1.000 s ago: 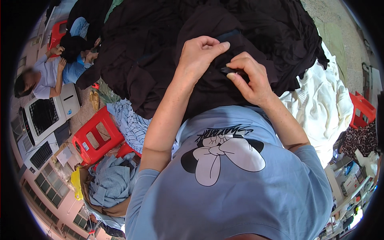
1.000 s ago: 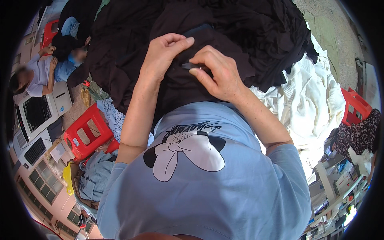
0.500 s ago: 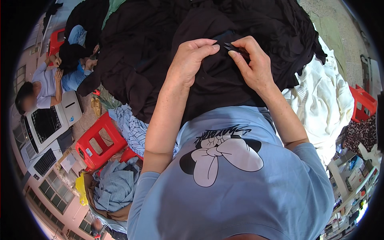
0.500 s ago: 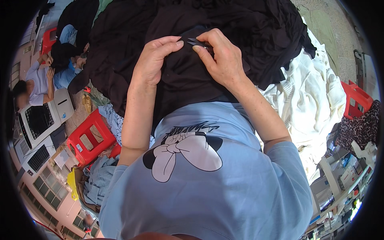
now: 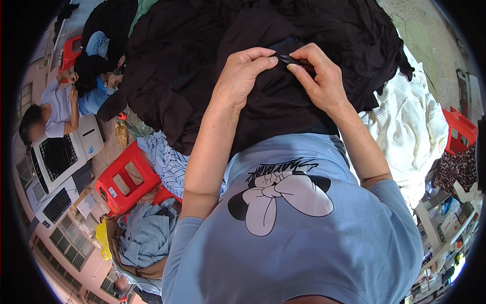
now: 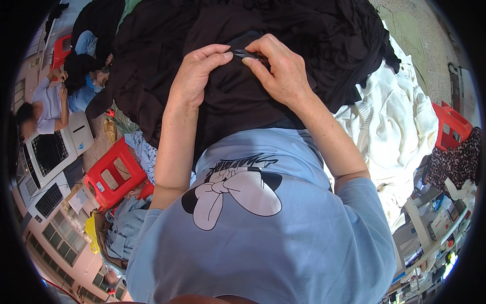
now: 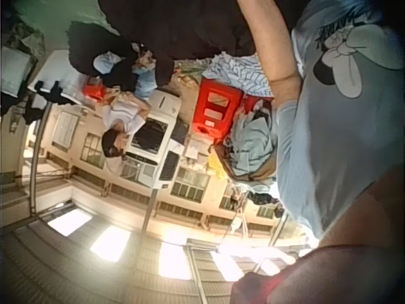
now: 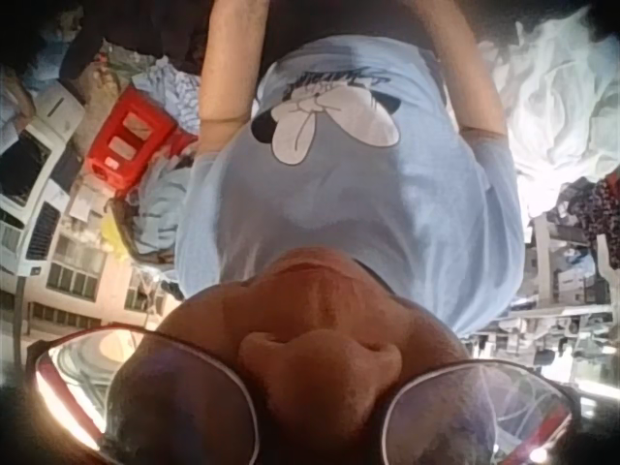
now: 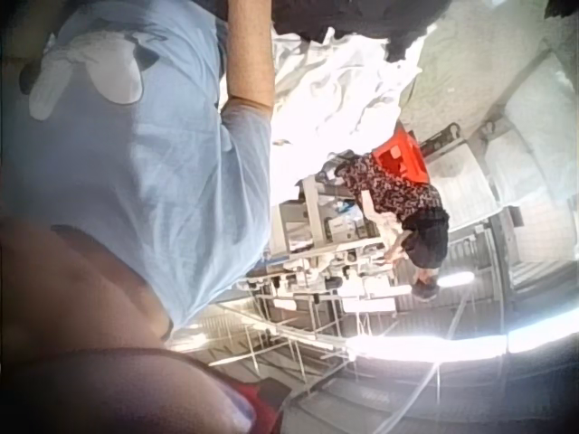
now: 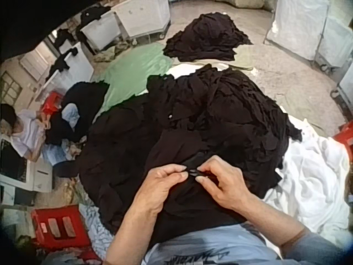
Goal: Inspecting black shirts and trimming loose threads using snips.
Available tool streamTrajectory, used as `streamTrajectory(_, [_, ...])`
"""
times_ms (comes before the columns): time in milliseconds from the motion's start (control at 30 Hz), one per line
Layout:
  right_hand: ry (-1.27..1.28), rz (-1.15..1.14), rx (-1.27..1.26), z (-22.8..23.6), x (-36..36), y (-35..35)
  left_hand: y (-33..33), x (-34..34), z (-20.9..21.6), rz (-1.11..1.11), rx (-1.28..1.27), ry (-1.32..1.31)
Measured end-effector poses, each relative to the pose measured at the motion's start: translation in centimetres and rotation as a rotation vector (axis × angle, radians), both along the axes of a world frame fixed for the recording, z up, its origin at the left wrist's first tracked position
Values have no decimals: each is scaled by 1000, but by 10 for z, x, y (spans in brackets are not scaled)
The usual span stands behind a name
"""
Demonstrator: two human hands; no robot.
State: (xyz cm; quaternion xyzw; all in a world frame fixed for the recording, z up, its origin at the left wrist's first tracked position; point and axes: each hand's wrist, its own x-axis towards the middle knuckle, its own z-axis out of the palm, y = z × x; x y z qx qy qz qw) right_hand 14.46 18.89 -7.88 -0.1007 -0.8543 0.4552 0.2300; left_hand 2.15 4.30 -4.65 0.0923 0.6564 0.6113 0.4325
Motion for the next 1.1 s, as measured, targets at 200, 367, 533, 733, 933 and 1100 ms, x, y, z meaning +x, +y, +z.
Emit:
streamTrajectory(200, [-2,-35,26,-3,0,1,1,1,3,5,-5,13])
streamTrajectory(367, [4,-22,0,-3,0,1,1,1,2,1,-24,21])
streamTrajectory(533, [-5,-1,36,-1,0,4,1,2,0,-7,-18,24])
streamTrajectory(733, [25,5,54,-2,-1,6,2,3,0,-2,-24,30])
streamTrajectory(933, [11,0,-126,-8,0,7,2,3,0,5,-31,28])
streamTrajectory(1100, [3,-1,-48,-4,2,7,1,2,-3,-2,-29,26])
